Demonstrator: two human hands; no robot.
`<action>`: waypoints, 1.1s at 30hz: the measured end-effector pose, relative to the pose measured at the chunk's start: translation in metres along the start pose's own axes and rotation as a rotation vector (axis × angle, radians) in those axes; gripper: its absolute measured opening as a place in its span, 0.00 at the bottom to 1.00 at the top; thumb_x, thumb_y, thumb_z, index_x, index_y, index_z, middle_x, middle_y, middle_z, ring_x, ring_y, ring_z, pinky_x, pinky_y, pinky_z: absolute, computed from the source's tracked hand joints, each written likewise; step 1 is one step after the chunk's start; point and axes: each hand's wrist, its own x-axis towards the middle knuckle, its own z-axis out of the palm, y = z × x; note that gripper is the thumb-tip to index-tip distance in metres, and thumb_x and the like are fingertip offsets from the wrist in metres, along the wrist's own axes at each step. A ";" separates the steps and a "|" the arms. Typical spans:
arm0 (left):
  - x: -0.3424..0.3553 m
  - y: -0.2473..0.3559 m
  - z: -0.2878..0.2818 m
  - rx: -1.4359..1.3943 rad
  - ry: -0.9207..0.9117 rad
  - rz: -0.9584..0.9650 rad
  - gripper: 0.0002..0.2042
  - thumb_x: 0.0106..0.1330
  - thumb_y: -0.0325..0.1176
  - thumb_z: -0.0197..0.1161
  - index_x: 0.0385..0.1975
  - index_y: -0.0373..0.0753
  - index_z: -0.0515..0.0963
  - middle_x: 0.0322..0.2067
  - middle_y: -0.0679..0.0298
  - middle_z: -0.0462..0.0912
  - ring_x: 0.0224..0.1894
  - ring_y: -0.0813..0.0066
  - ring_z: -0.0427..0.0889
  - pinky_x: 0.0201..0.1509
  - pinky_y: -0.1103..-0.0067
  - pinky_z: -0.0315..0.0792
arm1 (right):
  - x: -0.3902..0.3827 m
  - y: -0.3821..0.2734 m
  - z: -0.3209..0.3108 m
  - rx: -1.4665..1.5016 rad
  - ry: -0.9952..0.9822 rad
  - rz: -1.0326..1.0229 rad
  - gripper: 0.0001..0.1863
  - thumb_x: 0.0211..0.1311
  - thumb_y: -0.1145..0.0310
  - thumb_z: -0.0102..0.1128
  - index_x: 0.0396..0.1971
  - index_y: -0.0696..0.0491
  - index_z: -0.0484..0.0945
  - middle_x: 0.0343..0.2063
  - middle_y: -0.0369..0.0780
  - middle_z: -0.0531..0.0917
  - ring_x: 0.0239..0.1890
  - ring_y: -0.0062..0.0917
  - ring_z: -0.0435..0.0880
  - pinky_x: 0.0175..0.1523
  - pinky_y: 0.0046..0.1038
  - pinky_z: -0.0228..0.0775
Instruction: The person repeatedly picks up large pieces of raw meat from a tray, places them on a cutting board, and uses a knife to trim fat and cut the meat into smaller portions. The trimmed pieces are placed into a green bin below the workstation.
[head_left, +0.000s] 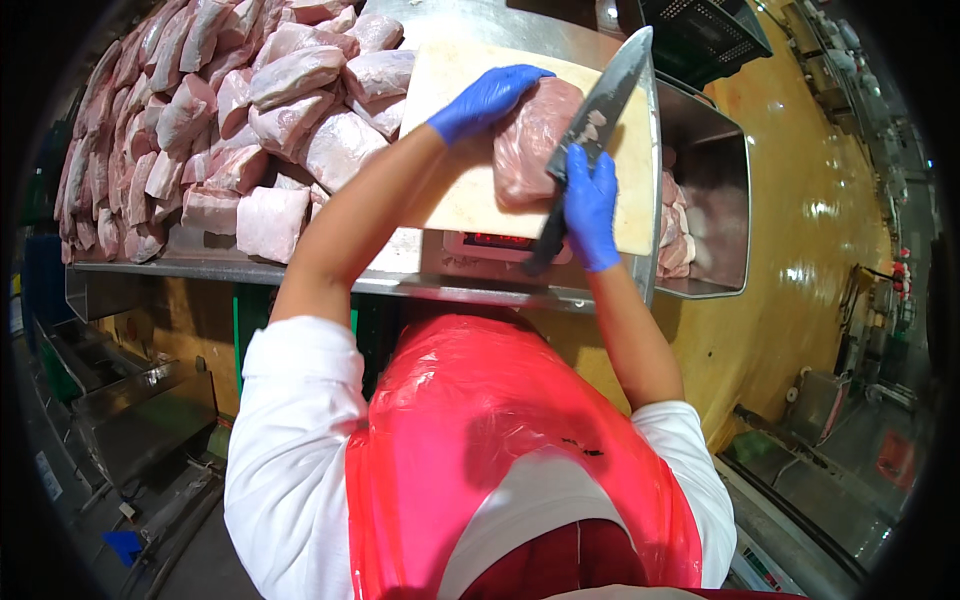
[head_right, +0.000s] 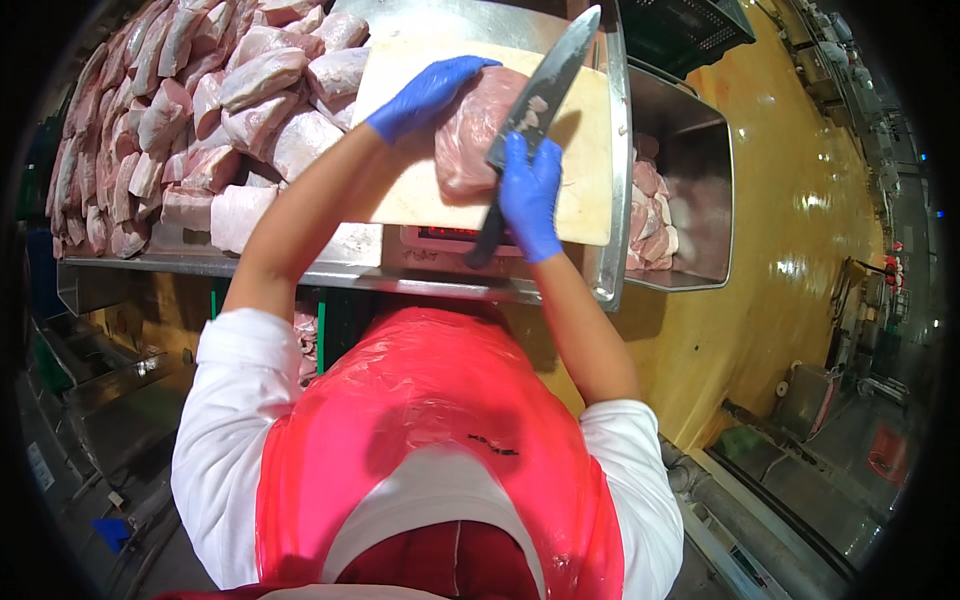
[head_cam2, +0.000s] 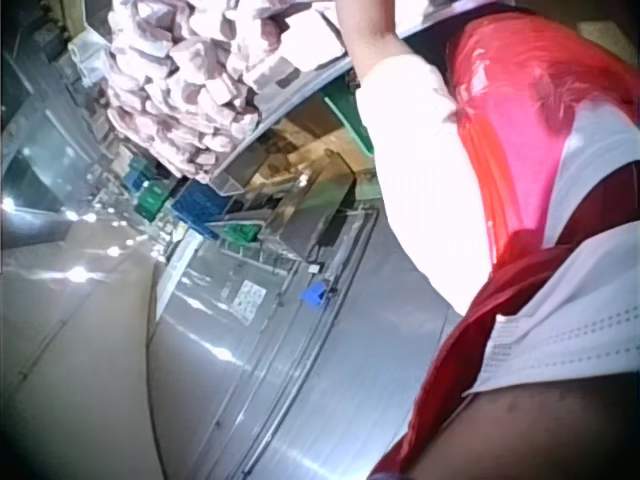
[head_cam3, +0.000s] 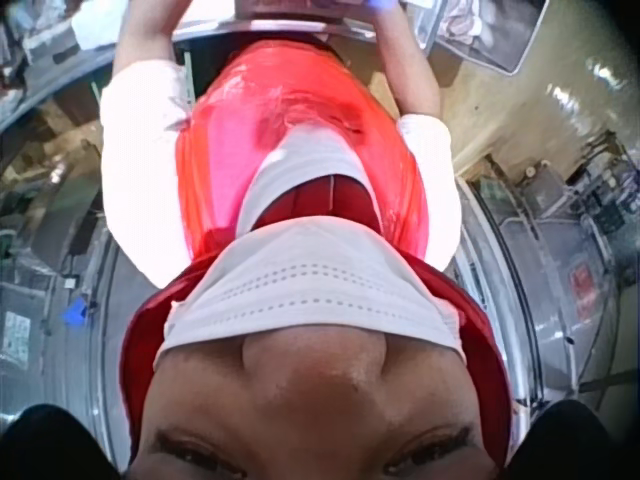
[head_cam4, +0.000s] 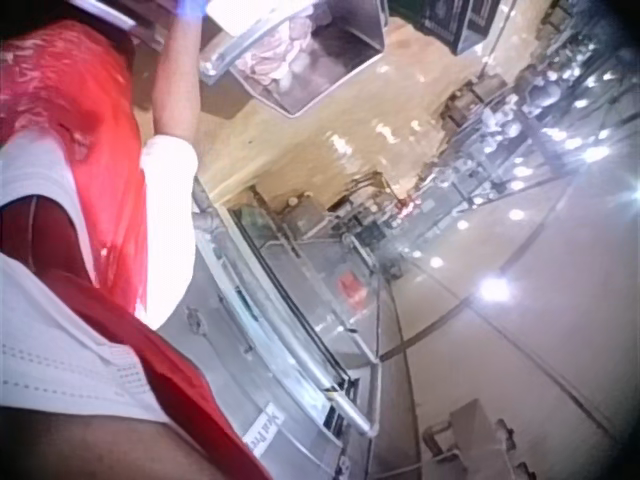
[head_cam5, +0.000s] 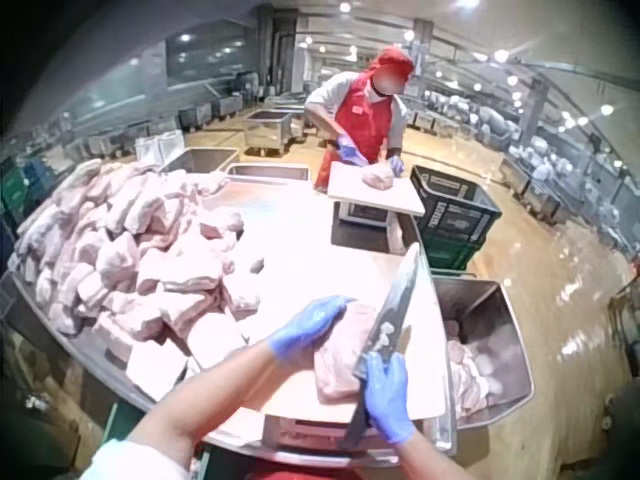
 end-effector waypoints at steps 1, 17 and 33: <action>0.002 0.003 -0.003 0.010 -0.050 0.089 0.21 0.72 0.41 0.60 0.58 0.34 0.76 0.47 0.55 0.84 0.51 0.66 0.81 0.60 0.74 0.73 | -0.006 -0.009 -0.015 0.078 -0.037 0.060 0.15 0.74 0.62 0.57 0.36 0.62 0.75 0.28 0.45 0.82 0.30 0.31 0.82 0.39 0.35 0.73; -0.169 -0.012 0.053 1.018 0.539 0.532 0.10 0.54 0.30 0.74 0.36 0.46 0.83 0.35 0.64 0.80 0.38 0.63 0.79 0.43 0.68 0.73 | -0.031 -0.044 -0.119 -0.784 -0.872 -0.129 0.10 0.71 0.64 0.55 0.41 0.55 0.69 0.29 0.53 0.82 0.31 0.54 0.82 0.35 0.52 0.72; -0.174 -0.001 0.030 0.994 0.302 0.513 0.14 0.49 0.26 0.73 0.35 0.41 0.79 0.36 0.58 0.77 0.38 0.57 0.80 0.41 0.67 0.76 | -0.012 -0.073 -0.023 -0.572 -0.610 -0.254 0.09 0.70 0.69 0.52 0.44 0.57 0.69 0.27 0.57 0.82 0.31 0.56 0.82 0.36 0.53 0.74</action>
